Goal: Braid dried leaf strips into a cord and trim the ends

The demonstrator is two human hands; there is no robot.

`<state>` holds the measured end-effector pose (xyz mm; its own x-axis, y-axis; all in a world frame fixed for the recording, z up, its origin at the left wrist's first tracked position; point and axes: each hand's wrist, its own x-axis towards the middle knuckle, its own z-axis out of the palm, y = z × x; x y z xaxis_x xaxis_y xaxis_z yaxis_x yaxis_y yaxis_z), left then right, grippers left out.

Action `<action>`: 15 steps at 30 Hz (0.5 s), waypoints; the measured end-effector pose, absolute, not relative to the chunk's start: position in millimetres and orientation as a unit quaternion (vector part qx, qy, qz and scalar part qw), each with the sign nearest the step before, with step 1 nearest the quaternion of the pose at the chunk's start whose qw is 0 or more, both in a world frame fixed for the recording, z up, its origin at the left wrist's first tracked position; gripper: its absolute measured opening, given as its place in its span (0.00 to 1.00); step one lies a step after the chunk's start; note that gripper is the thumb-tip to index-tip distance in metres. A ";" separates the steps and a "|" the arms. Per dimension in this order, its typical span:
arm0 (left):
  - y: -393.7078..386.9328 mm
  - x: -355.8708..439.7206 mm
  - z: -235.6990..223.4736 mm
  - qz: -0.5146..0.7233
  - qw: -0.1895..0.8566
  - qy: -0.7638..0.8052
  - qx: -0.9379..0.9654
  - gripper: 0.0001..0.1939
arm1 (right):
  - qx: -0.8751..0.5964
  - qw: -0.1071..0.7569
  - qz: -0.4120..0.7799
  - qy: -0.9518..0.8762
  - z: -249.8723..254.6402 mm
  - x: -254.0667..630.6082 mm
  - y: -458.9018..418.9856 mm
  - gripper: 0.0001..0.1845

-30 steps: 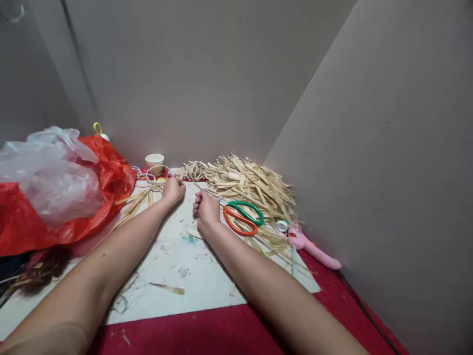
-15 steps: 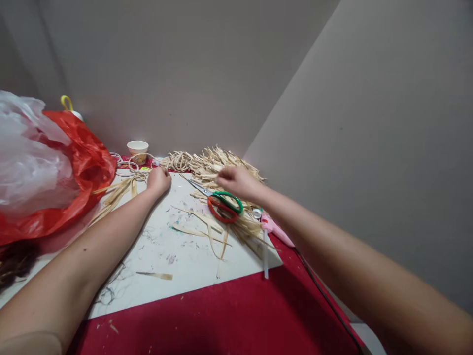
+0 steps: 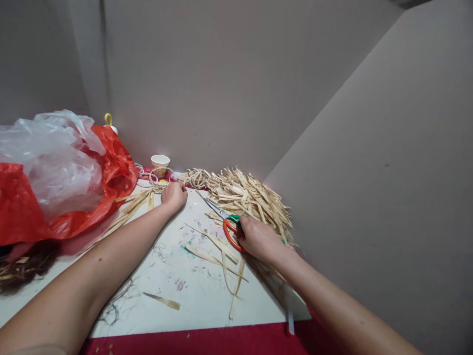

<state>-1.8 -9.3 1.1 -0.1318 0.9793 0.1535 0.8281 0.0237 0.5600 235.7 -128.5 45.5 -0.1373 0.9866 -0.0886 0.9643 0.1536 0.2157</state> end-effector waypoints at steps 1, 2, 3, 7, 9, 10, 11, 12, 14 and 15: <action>-10.2 -2.1 2.0 0.264 0.139 0.708 0.640 0.12 | 0.655 0.112 0.043 0.746 46.3 235.4 -127.1 0.12; -10.7 -2.5 2.8 0.259 0.141 0.710 0.639 0.12 | 0.662 0.121 0.034 0.738 47.4 235.5 -126.2 0.12; -11.1 -2.9 3.3 0.257 0.142 0.709 0.641 0.12 | 0.667 0.130 0.027 0.733 48.7 236.0 -125.7 0.13; -10.9 -4.2 3.0 0.257 0.136 0.690 0.662 0.12 | 0.676 0.140 0.008 0.724 54.8 241.4 -129.4 0.13; -10.7 -4.4 2.2 0.256 0.139 0.685 0.668 0.11 | 0.681 0.137 0.007 0.719 58.5 245.2 -133.7 0.13; -10.7 -4.4 1.9 0.256 0.142 0.685 0.667 0.11 | 0.684 0.136 0.009 0.716 60.5 247.3 -136.2 0.13; -10.8 -4.4 1.7 0.256 0.144 0.685 0.667 0.11 | 0.686 0.135 0.010 0.715 62.3 249.5 -138.6 0.12; -11.0 -4.4 1.5 0.256 0.146 0.686 0.666 0.11 | 0.688 0.133 0.009 0.713 64.0 252.1 -140.9 0.11; -11.3 -4.3 1.1 0.255 0.147 0.687 0.664 0.11 | 0.693 0.118 0.003 0.711 66.1 258.8 -144.7 0.10; -11.4 -4.4 0.7 0.255 0.148 0.686 0.665 0.12 | 0.698 0.102 0.001 0.709 66.3 262.7 -146.0 0.10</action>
<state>-4.4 -11.4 0.7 -0.0729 0.9879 0.1370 0.8371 -0.0141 0.5468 262.7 -146.0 66.3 -0.0060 0.9896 -0.1436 0.9894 0.0267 0.1428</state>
